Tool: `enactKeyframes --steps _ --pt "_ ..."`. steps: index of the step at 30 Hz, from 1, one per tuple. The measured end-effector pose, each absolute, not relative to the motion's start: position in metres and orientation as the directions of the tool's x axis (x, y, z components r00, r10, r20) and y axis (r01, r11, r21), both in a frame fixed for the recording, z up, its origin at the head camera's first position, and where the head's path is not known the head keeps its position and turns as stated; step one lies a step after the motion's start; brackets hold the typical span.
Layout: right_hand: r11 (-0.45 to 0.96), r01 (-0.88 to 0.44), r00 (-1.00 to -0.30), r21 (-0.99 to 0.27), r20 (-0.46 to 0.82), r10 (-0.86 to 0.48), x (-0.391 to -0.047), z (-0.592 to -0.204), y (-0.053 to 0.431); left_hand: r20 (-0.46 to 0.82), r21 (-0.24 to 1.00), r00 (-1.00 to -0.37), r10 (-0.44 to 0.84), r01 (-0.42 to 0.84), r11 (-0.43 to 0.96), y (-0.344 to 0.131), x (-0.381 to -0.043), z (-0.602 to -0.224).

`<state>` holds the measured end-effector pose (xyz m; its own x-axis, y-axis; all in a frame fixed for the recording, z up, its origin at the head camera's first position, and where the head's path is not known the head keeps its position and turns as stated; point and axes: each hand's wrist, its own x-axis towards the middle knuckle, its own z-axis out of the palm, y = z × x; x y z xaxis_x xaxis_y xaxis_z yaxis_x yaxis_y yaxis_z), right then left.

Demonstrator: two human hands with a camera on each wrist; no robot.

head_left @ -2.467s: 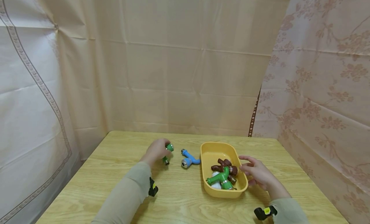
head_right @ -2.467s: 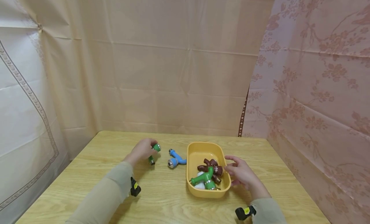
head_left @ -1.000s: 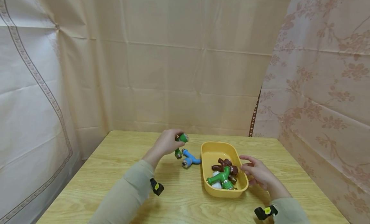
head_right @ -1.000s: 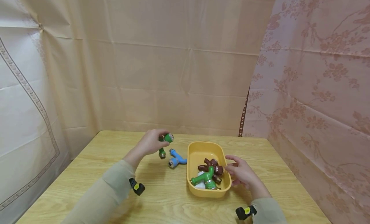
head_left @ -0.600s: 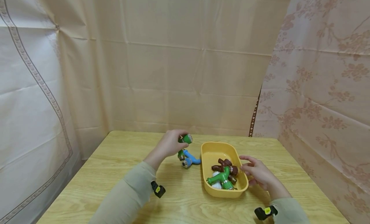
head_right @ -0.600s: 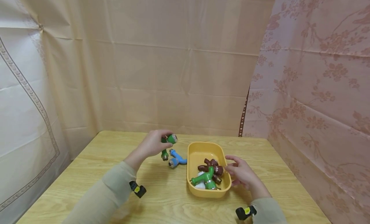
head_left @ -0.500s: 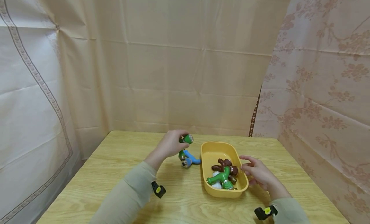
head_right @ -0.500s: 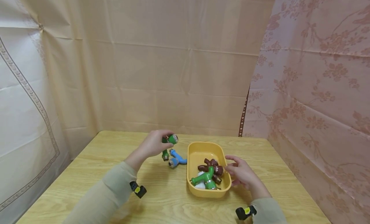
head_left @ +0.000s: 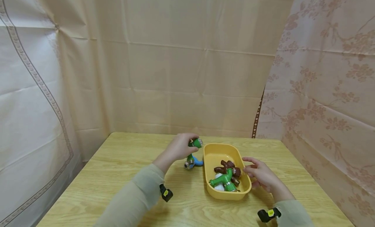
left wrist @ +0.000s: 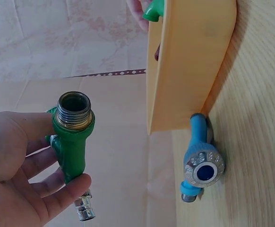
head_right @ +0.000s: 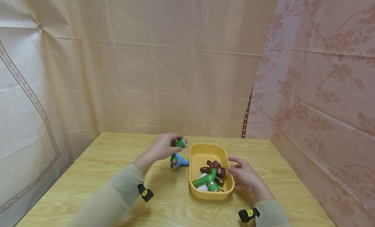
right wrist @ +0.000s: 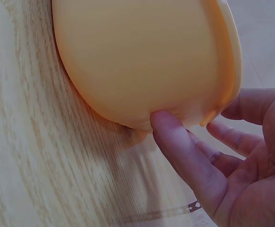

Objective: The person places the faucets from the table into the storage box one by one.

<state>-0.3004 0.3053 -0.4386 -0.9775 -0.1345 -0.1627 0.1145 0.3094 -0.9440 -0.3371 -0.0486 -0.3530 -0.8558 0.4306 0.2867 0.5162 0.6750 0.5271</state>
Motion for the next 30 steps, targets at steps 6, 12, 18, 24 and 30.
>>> enactKeyframes --steps 6,12,18,24,30 --pt "0.307 0.117 -0.976 -0.945 -0.165 -0.138 -0.300 -0.438 0.305 0.267 0.532 -0.851 0.453 0.522 0.667 -0.038 -0.341 -0.357" --pt "0.305 0.119 -0.975 -0.945 -0.169 -0.141 -0.300 -0.436 0.304 0.245 0.544 -0.842 0.480 0.529 0.651 -0.027 -0.344 -0.361" --pt "0.302 0.114 -0.976 -0.947 -0.164 -0.146 -0.300 -0.436 0.305 0.243 0.537 -0.838 0.489 0.536 0.651 -0.015 -0.346 -0.365" --pt "0.301 0.116 -0.977 -0.947 -0.164 -0.139 -0.301 -0.436 0.304 0.238 0.512 -0.828 0.507 0.551 0.659 -0.004 -0.349 -0.367" --pt "0.294 0.118 -0.976 -0.948 -0.165 -0.139 -0.301 -0.437 0.305 0.243 0.481 -0.789 0.565 0.604 0.636 0.007 -0.352 -0.372"
